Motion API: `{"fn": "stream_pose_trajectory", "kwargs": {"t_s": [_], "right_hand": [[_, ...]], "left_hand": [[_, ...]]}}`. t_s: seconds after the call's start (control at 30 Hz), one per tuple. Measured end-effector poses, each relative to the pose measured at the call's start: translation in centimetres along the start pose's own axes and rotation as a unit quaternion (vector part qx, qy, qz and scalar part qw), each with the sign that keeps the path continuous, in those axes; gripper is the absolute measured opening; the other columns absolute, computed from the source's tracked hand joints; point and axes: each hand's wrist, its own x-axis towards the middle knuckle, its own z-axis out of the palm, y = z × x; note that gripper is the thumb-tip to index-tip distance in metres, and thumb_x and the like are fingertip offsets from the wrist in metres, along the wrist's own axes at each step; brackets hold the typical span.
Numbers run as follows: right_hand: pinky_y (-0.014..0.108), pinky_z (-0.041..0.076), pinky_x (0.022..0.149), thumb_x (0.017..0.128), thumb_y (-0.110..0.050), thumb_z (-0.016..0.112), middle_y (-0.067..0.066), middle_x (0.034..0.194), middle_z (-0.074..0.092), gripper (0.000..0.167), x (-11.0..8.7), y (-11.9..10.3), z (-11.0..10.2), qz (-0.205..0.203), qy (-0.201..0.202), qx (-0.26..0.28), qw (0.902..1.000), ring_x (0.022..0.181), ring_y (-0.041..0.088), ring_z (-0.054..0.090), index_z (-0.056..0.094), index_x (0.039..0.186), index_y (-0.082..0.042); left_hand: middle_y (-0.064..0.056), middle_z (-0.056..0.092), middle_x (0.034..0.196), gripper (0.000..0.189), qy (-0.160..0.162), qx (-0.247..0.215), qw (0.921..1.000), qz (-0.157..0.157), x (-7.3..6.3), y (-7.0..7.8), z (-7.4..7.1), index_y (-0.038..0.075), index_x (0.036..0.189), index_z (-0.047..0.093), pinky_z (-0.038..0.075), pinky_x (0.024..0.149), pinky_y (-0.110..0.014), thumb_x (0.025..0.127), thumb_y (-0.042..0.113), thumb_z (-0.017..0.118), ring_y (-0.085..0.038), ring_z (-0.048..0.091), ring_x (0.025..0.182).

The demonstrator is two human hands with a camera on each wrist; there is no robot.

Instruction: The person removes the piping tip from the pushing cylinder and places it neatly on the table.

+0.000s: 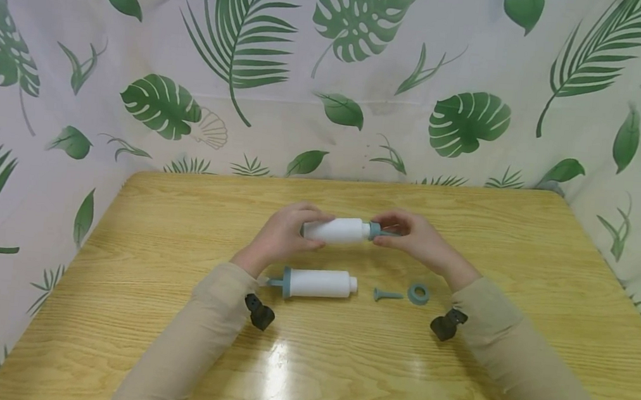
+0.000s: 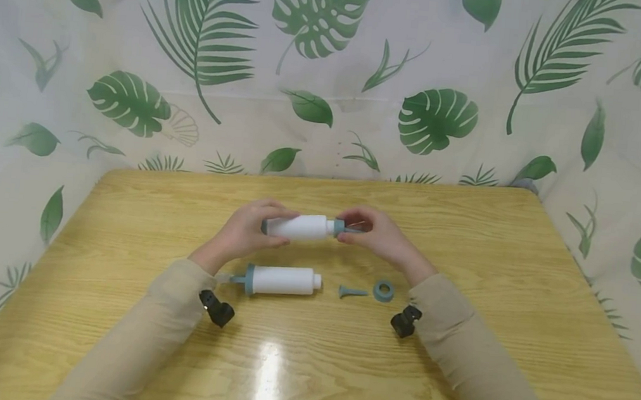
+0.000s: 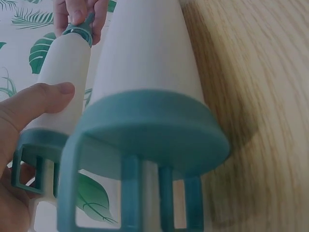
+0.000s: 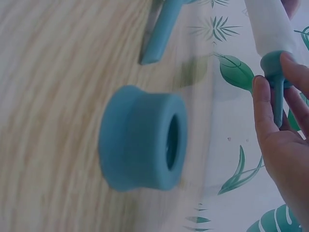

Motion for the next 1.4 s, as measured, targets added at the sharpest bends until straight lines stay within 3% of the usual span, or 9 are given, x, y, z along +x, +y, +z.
{"fn": "stream_pose_trajectory", "kwargs": {"t_s": [0.37, 0.67, 1.07, 1.4], "right_hand": [[0.037, 0.048, 0.089, 0.085, -0.023, 0.074, 0.012, 0.117, 0.061, 0.045, -0.2, 0.2, -0.2, -0.010, -0.008, -0.015, 0.9998, 0.105, 0.025, 0.058, 0.059, 0.123, -0.005], [0.034, 0.049, 0.087, 0.086, -0.021, 0.073, 0.012, 0.113, 0.062, 0.042, -0.3, 0.4, -0.3, -0.015, -0.020, -0.019, 0.9995, 0.103, 0.025, 0.059, 0.060, 0.123, -0.004], [0.035, 0.049, 0.088, 0.086, -0.022, 0.073, 0.013, 0.114, 0.062, 0.043, -0.4, 0.7, -0.3, -0.012, -0.037, -0.012, 0.9992, 0.105, 0.025, 0.058, 0.059, 0.123, -0.004], [0.038, 0.049, 0.090, 0.087, -0.020, 0.072, 0.012, 0.117, 0.061, 0.044, -0.5, 0.2, -0.1, -0.005, -0.044, -0.012, 0.9989, 0.109, 0.026, 0.057, 0.058, 0.126, -0.005]], "left_hand": [[-0.005, 0.063, 0.120, 0.046, -0.027, 0.000, 0.9990, -0.037, -0.1, -0.3, -0.1, 0.013, 0.121, 0.067, 0.045, 0.095, -0.038, 0.077, 0.018, 0.081, -0.022, 0.055, 0.111], [-0.004, 0.065, 0.119, 0.044, -0.066, 0.009, 0.9951, -0.073, 0.0, -1.3, 0.7, 0.011, 0.119, 0.067, 0.042, 0.099, -0.037, 0.077, 0.018, 0.081, -0.021, 0.056, 0.113], [-0.007, 0.065, 0.116, 0.045, -0.083, 0.006, 0.9932, -0.081, -0.1, -2.0, 1.1, 0.006, 0.118, 0.066, 0.045, 0.093, -0.036, 0.076, 0.014, 0.081, -0.021, 0.058, 0.107], [-0.007, 0.060, 0.125, 0.049, -0.076, 0.000, 0.9941, -0.077, 0.0, -1.7, 0.7, 0.009, 0.124, 0.063, 0.043, 0.098, -0.036, 0.079, 0.018, 0.080, -0.022, 0.054, 0.115]]}}
